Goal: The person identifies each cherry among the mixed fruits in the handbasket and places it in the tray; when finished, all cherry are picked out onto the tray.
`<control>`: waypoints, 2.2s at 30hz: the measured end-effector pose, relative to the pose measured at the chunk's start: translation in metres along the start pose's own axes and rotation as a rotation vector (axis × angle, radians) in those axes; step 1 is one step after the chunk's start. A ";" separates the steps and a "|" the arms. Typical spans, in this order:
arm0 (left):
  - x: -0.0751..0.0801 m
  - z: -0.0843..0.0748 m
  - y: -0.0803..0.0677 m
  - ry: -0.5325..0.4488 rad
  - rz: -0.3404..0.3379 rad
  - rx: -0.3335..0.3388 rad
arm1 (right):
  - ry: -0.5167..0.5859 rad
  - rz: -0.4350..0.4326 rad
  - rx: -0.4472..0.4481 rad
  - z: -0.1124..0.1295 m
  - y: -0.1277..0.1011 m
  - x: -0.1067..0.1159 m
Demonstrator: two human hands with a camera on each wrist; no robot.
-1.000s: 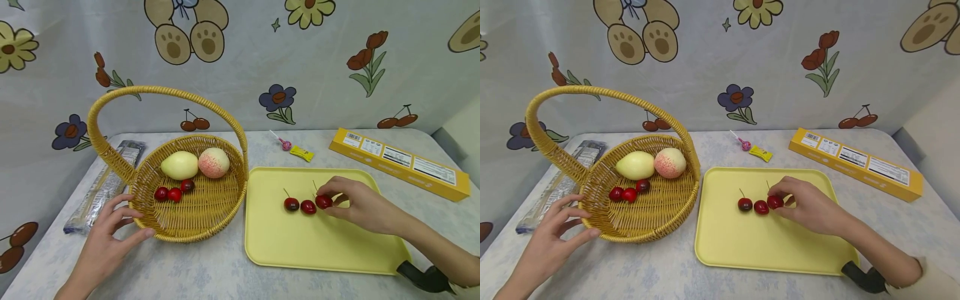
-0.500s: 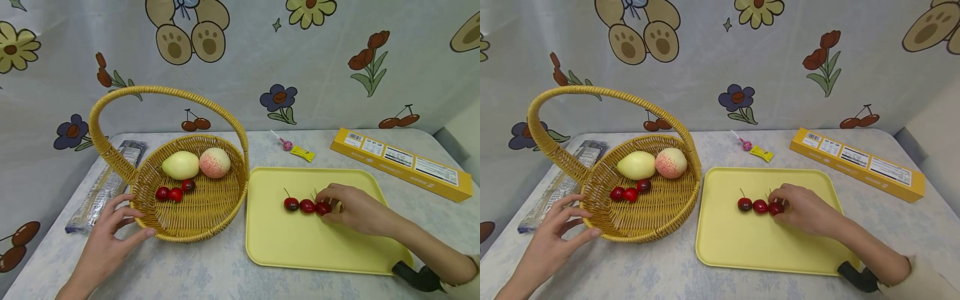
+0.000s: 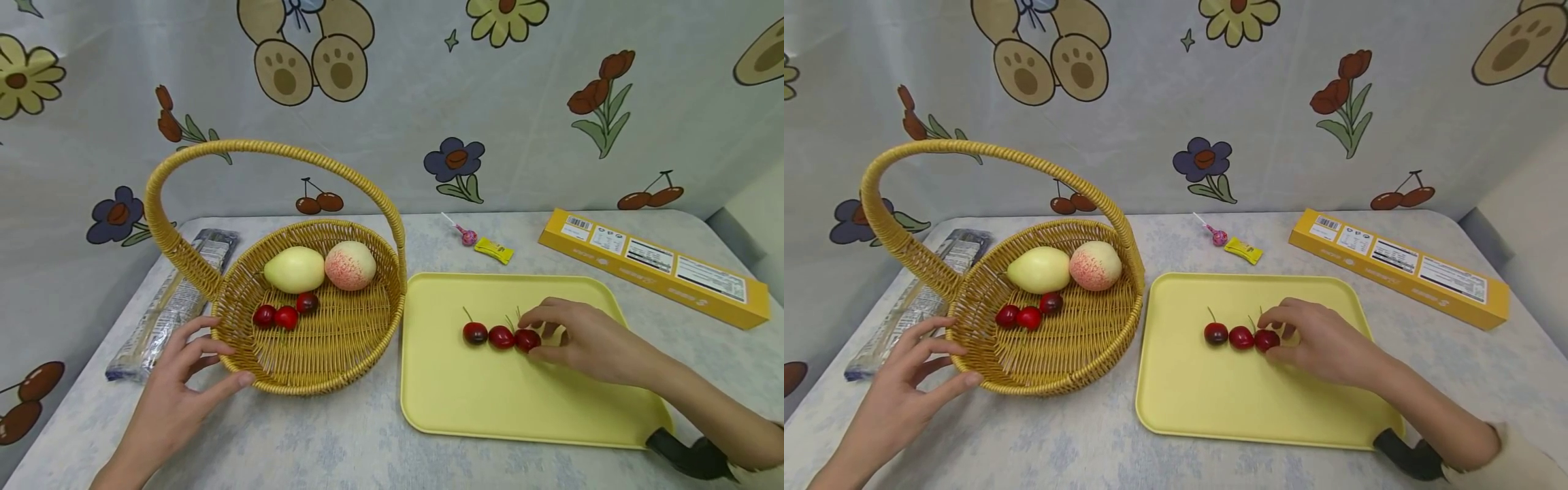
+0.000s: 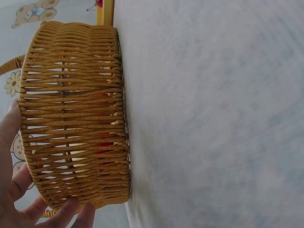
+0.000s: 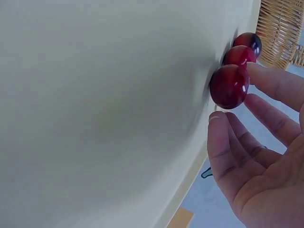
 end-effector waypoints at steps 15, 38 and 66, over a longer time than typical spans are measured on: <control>0.000 -0.001 0.000 0.003 0.006 0.012 | 0.118 -0.056 0.127 0.052 0.005 0.001; -0.001 0.005 0.002 -0.040 0.065 0.082 | 0.044 0.020 0.427 0.173 0.079 -0.026; -0.002 0.003 0.006 -0.060 0.101 0.097 | -0.190 0.461 0.392 0.214 0.194 -0.115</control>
Point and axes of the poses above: each hand's wrist, its own y-axis towards the middle knuckle, its own x-axis out of the back of the hand, z = x × y, the point moved 6 cm from there along y, towards the middle knuckle, and after that the axes turned 4 degrees about -x, right-handed, at the moved point
